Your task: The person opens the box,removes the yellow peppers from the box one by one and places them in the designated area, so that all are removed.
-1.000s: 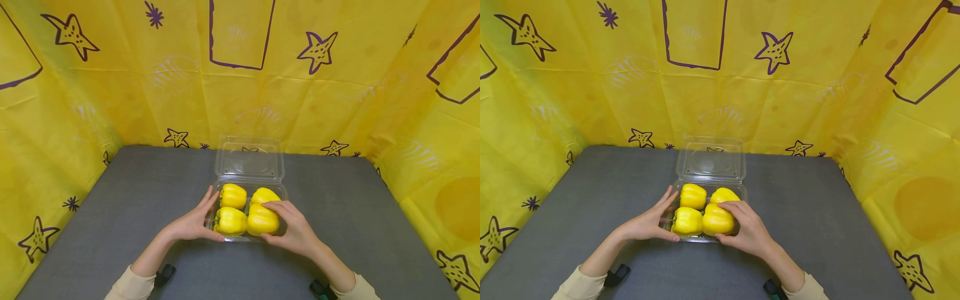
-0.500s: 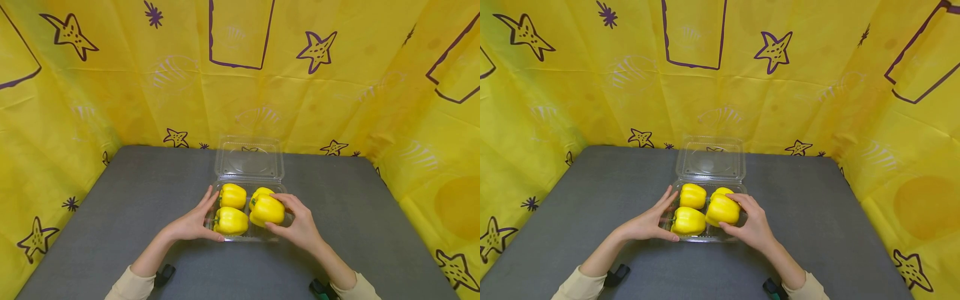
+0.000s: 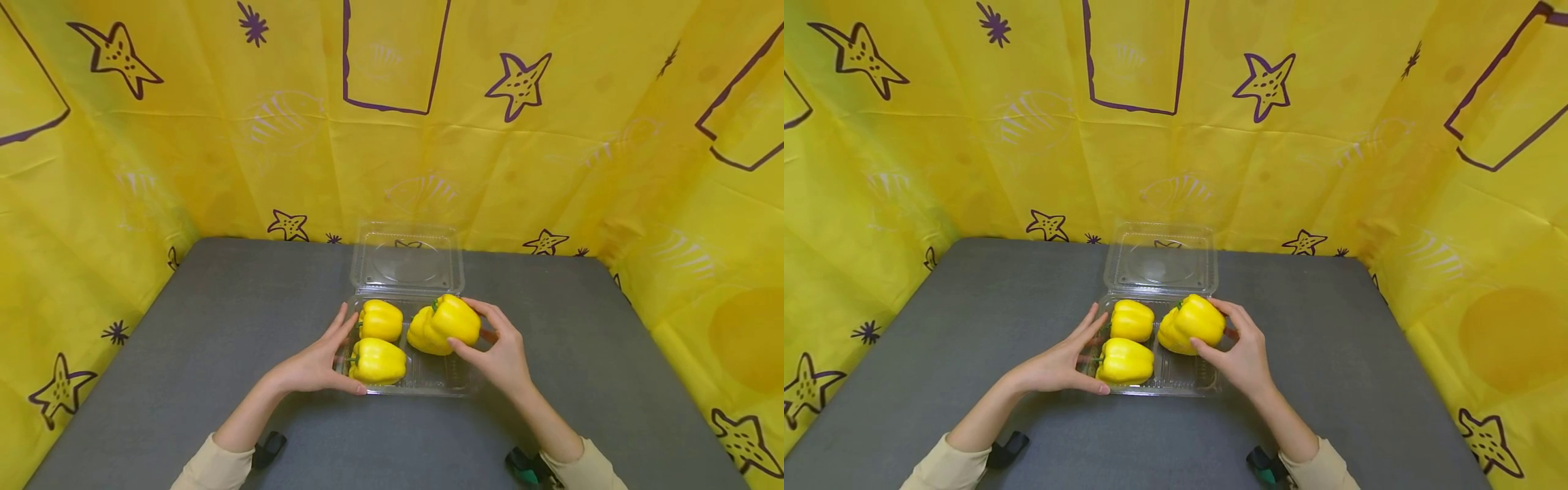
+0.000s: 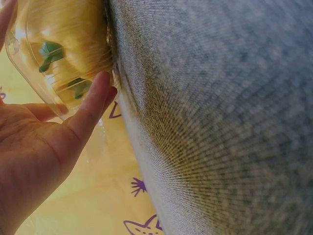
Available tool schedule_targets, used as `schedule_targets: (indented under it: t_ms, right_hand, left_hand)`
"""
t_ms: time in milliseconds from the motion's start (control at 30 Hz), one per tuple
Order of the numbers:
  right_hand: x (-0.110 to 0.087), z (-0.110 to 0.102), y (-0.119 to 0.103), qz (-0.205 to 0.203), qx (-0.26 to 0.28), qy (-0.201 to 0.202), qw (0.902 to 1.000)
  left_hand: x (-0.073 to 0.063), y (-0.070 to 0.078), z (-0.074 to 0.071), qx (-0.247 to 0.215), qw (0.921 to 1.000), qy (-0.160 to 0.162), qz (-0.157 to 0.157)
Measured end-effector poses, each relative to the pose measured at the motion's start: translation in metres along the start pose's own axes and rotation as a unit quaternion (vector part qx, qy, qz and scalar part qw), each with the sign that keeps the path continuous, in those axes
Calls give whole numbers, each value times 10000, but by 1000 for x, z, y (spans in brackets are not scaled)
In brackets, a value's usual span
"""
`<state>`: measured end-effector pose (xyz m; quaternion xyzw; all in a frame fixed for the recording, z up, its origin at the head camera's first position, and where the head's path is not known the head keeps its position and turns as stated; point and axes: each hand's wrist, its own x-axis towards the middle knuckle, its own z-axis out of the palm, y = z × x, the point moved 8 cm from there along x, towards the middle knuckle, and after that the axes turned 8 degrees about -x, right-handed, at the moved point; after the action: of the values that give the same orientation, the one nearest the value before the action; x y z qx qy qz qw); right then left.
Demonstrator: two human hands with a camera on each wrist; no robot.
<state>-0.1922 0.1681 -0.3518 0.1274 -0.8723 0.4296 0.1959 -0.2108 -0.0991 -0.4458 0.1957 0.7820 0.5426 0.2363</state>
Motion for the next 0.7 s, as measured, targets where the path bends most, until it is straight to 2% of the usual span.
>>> schedule_targets:
  t_ms: [267,433,667,700]
  right_hand:
    - [9,-12,14,181,-19,355,9992]
    - [14,-17,30,600,92,510,9969]
    - [23,-14,90,1101,276,856,9898]
    - [24,-15,93,1122,295,904,9891]
  left_hand:
    - [0,0,0,4,10000,-17,0]
    - [0,0,0,7,10000,-21,-23]
    - [-1,0,1,-6,10000,-23,-7]
    - [-1,1,0,-9,10000,-26,1]
